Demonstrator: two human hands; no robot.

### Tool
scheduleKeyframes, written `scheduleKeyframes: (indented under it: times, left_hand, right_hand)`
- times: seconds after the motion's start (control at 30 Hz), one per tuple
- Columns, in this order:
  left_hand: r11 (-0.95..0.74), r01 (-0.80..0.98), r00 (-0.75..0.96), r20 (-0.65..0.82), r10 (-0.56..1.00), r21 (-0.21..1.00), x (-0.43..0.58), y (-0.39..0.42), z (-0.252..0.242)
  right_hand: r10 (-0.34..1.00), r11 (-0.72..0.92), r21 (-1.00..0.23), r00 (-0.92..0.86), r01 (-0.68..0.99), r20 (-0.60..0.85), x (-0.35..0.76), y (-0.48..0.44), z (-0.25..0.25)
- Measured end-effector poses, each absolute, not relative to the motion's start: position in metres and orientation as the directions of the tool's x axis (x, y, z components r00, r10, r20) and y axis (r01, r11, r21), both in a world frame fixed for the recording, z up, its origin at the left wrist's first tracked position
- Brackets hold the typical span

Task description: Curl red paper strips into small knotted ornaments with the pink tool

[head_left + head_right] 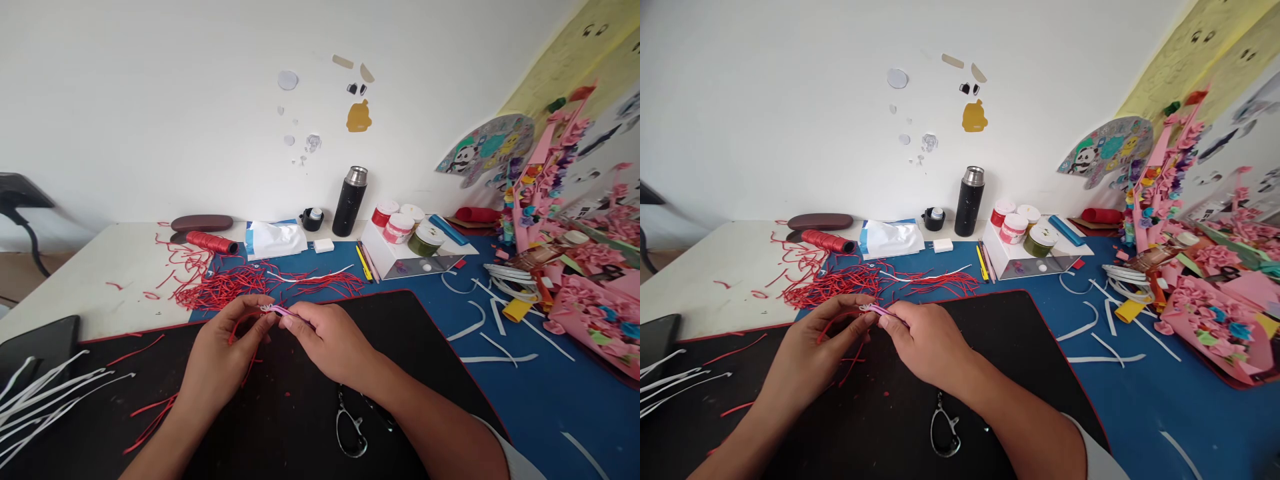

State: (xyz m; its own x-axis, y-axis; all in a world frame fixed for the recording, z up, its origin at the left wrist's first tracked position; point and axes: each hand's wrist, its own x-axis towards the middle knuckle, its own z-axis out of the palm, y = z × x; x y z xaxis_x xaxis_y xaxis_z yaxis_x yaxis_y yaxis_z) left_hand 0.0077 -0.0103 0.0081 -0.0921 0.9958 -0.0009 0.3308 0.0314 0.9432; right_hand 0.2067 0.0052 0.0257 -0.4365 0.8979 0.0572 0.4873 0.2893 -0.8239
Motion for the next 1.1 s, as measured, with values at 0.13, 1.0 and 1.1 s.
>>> scheduleKeyframes:
  times: [0.13,1.0,1.1]
  left_hand:
    - [0.030,0.319,-0.086,-0.002,0.996,0.947,0.0082,-0.0106,0.0082]
    - [0.027,0.292,-0.097,0.001,0.995,0.956,0.0097,-0.0107,0.0103]
    - [0.024,0.294,-0.096,0.004,0.995,0.955,0.0098,-0.0103,0.0091]
  right_hand:
    - [0.901,0.282,-0.823,-0.431,0.493,0.050,0.2066,0.0052,0.0264]
    - [0.900,0.270,-0.822,-0.435,0.501,0.030,0.2063,0.0054,0.0252]
    - [0.898,0.265,-0.827,-0.438,0.496,0.025,0.2066,0.0057,0.0248]
